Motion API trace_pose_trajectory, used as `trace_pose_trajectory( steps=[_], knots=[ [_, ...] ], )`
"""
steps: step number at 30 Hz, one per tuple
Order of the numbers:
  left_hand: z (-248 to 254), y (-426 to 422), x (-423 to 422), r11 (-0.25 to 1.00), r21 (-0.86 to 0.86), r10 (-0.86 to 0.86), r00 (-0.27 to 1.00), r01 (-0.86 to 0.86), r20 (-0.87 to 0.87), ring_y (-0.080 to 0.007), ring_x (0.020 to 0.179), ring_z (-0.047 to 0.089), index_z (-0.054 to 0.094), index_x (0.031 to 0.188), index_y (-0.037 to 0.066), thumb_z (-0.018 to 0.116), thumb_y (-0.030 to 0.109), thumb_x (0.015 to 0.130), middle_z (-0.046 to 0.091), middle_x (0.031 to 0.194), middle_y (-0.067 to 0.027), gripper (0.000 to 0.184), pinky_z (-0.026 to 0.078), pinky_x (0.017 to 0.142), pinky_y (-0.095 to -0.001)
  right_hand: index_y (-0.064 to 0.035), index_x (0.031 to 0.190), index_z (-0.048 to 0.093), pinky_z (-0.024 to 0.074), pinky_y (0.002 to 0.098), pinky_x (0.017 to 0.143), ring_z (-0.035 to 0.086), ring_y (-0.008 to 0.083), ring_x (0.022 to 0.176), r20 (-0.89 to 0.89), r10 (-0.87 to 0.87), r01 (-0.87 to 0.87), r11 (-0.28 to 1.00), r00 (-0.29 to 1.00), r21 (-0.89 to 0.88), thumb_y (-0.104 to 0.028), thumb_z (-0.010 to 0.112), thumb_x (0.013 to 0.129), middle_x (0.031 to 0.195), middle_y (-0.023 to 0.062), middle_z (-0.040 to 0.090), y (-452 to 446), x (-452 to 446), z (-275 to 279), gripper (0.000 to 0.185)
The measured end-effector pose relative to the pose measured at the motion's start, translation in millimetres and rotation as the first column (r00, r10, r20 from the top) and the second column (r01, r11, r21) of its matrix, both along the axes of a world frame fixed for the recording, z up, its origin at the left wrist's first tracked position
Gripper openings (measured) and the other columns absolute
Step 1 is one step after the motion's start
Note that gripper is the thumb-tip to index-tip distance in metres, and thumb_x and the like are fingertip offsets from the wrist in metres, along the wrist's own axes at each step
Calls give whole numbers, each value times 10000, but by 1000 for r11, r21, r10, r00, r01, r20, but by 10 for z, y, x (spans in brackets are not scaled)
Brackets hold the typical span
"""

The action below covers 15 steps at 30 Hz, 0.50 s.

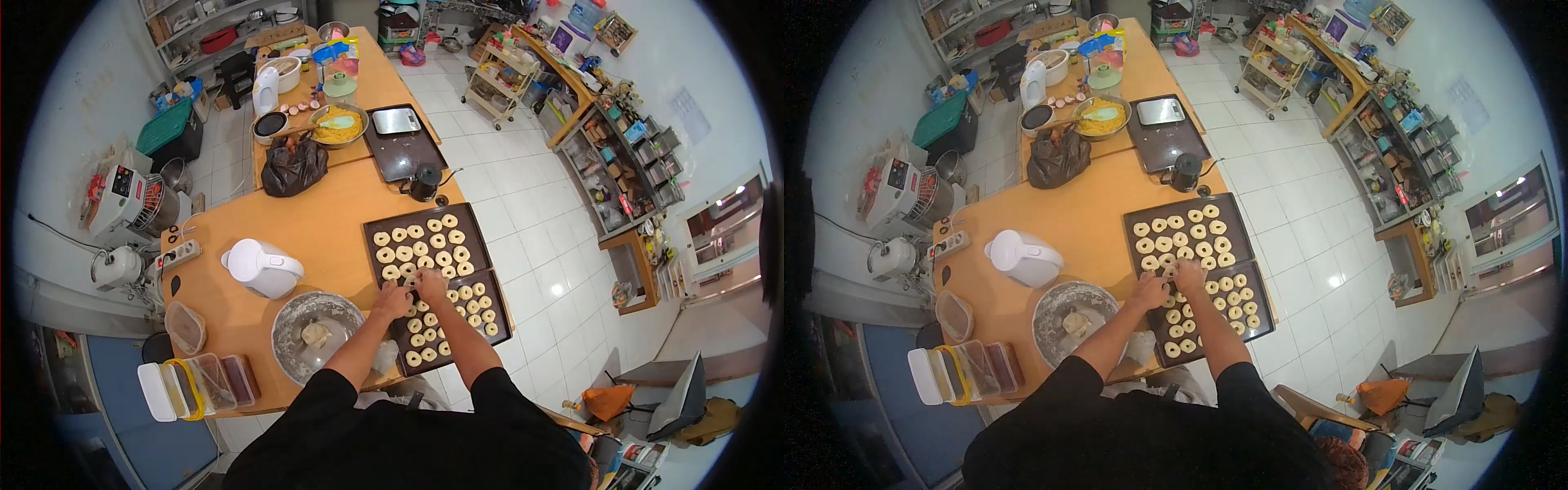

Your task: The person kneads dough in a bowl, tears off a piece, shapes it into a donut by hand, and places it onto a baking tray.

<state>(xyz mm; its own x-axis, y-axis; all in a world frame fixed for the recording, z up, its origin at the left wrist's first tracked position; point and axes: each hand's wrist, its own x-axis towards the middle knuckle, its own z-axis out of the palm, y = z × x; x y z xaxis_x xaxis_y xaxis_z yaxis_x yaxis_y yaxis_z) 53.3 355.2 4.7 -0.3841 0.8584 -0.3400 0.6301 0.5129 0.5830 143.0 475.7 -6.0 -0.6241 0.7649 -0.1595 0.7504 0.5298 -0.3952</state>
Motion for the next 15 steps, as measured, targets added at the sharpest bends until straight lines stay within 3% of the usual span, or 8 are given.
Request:
trace_pose_trajectory(
  steps=[8, 10, 15],
  knots=[
    [154, -48, 5, 999, -49, -18, 1000, 17, -19, -328, 1220, 428, 628, 1233, 245, 500, 358, 883, 493, 1259, -170, 389, 361, 1018, -504, -164, 1010, 682, 427, 498, 902, 545, 254, 1089, 91, 90, -102, 986, 992, 134, -224, 654, 799, 1116, 60, 600, -33, 30, 43, 221],
    [173, -64, 9, 999, -35, -26, 999, 24, -32, -325, 1225, 421, 621, 1244, 249, 501, 373, 886, 491, 1263, -164, 397, 354, 1023, -501, -180, 981, 691, 435, 490, 879, 537, 253, 1083, -53, 84, -72, 980, 995, 187, -217, 671, 786, 1052, 45, 597, -40, 90, 46, 200],
    [292, -74, 10, 997, -75, -31, 999, 30, -12, -314, 1240, 408, 601, 1267, 251, 512, 418, 885, 482, 1280, -154, 427, 338, 1034, -507, -169, 1013, 691, 434, 506, 873, 537, 277, 1078, -81, 118, -100, 974, 990, 205, -224, 677, 777, 1077, 57, 583, -90, 200, 74, 242]
  ],
)
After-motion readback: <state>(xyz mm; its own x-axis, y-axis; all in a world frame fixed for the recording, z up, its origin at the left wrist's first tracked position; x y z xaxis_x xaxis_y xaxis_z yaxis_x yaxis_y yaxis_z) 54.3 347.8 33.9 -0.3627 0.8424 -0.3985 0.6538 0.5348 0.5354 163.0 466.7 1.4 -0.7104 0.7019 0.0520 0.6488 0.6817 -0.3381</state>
